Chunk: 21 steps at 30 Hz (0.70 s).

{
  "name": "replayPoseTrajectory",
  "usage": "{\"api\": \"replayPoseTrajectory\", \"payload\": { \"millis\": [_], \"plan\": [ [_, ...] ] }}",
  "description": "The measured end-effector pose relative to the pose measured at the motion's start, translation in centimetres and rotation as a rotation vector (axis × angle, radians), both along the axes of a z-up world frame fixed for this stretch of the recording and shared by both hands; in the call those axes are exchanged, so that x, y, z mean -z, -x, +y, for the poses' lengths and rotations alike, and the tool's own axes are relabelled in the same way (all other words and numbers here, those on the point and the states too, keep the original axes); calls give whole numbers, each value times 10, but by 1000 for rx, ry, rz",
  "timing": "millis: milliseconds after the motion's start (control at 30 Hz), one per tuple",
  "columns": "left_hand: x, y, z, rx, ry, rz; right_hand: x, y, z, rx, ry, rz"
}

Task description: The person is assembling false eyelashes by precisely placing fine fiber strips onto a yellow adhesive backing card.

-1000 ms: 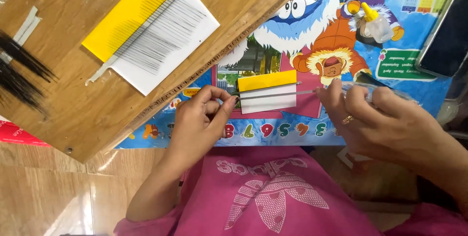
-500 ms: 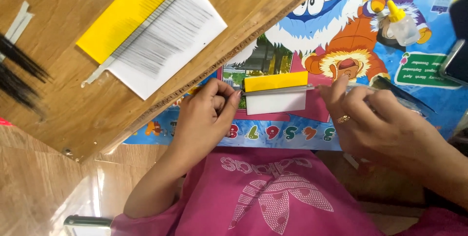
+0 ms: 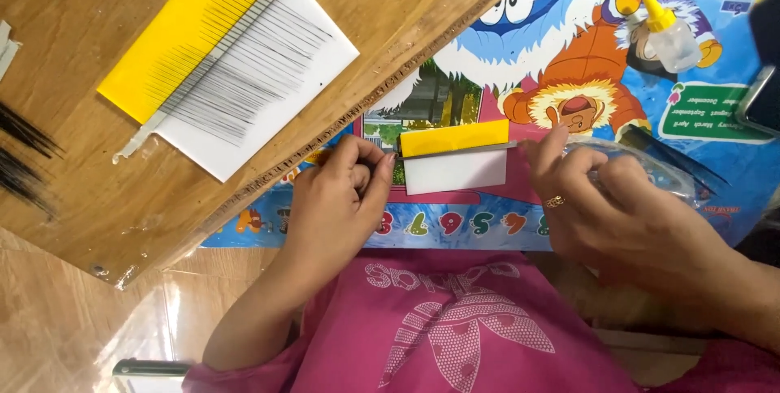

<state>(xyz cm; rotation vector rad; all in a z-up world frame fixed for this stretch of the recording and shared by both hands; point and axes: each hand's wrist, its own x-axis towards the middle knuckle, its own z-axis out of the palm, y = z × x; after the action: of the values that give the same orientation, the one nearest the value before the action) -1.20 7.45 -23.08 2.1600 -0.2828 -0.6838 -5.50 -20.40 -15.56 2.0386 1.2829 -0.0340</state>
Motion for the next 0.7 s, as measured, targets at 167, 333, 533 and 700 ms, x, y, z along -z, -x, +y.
{"api": "replayPoseTrajectory", "payload": {
  "millis": [167, 333, 533, 700],
  "plan": [
    [2, 1, 0, -6, 8, 17, 1, 1, 3, 20, -18, 41],
    [3, 1, 0, -6, 4, -7, 5, 0, 2, 22, -28, 42],
    [3, -1, 0, -5, 7, -10, 5, -2, 1, 2, -34, 70],
    [6, -1, 3, 18, 24, -39, 6, 1, 0, 17, 10, 64]
  ]
}}
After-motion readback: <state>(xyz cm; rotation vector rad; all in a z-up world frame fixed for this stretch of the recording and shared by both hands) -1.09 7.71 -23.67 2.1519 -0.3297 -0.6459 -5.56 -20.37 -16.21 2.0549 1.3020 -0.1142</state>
